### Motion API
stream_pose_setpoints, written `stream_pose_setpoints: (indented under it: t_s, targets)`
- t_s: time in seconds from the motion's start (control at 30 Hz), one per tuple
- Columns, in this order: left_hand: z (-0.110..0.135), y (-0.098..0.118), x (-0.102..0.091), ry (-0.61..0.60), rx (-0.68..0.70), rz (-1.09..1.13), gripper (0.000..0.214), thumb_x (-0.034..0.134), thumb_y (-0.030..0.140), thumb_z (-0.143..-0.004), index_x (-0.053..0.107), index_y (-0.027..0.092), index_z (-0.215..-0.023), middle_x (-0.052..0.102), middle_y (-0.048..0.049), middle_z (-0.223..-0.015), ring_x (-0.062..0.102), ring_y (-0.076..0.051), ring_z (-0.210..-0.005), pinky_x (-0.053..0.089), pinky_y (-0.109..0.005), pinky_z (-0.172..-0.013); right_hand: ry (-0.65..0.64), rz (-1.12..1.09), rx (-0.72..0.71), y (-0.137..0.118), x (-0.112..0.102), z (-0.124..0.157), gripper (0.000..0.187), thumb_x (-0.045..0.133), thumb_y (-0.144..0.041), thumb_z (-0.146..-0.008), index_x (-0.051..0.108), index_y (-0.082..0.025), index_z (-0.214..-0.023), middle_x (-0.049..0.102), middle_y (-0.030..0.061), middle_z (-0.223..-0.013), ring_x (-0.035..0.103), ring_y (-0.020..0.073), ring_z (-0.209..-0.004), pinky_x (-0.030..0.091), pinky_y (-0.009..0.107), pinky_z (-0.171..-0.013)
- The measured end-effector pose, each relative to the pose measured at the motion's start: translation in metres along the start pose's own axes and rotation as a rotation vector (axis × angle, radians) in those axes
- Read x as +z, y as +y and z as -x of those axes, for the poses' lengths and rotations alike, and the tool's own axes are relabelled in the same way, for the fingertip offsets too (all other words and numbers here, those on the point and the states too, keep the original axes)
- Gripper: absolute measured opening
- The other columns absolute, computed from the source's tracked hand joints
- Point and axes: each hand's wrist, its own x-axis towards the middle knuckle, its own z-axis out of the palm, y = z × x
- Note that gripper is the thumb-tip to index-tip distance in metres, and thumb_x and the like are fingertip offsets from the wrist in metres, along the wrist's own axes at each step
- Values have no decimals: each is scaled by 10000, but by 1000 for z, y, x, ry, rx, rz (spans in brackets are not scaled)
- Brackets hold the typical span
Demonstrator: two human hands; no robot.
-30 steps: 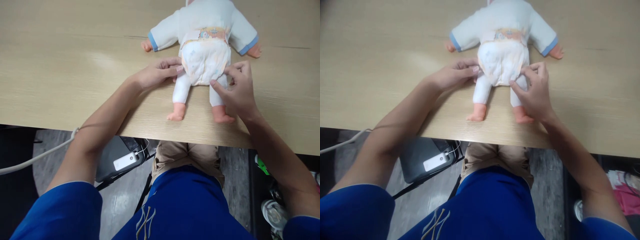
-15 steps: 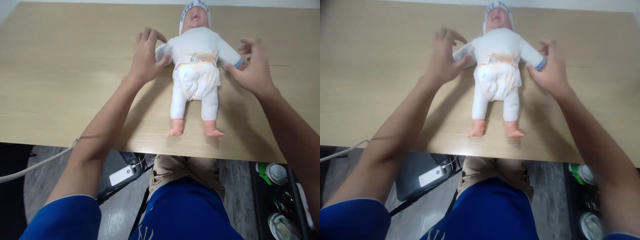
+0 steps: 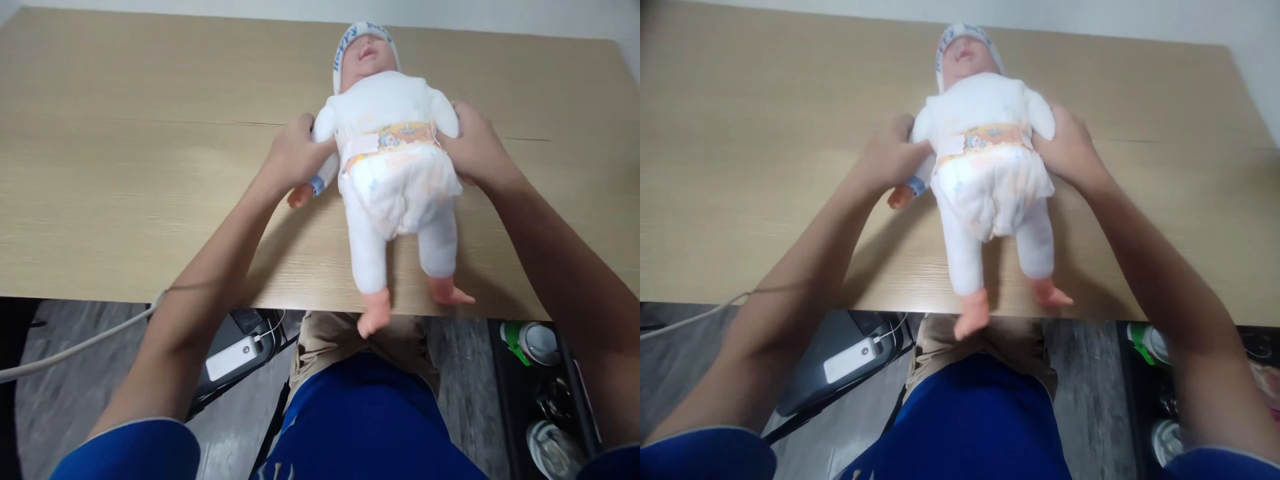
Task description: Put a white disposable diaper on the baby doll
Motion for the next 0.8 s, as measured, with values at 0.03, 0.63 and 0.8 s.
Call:
stream_pose_setpoints:
  t_s: [0.03,0.63,0.8]
  targets:
    - [24,0,-4,15,27,42,405,675,554,-1047,643,189,-1217,746,-147,-1271,716,-391,-1221,545,-525,-1084,-10,-28,-12,-5,-13,15,370,805,-307,-997,747,-170,-1336,831,101,-1287,736,261,-1122,582,452,-1034]
    - [404,-130,56,-818,-205,301,587,748,733,-920,679,344,-1355,781,-85,-1241,720,-390,-1091,579,-527,-962,-698,-229,-228,16,23,327,586,712,-427,-1021,669,-457,-1604,776,38,-1519,742,420,-1383,629,624,-1161]
    - [351,-223,38,-763,-275,377,812,630,993,-856,790,324,-1288,796,-57,-1230,703,-337,-1139,558,-487,-1027,-697,-365,-175,51,65,329,370,644,-459,-1097,789,-370,-1427,800,68,-1459,733,342,-1387,579,608,-1230]
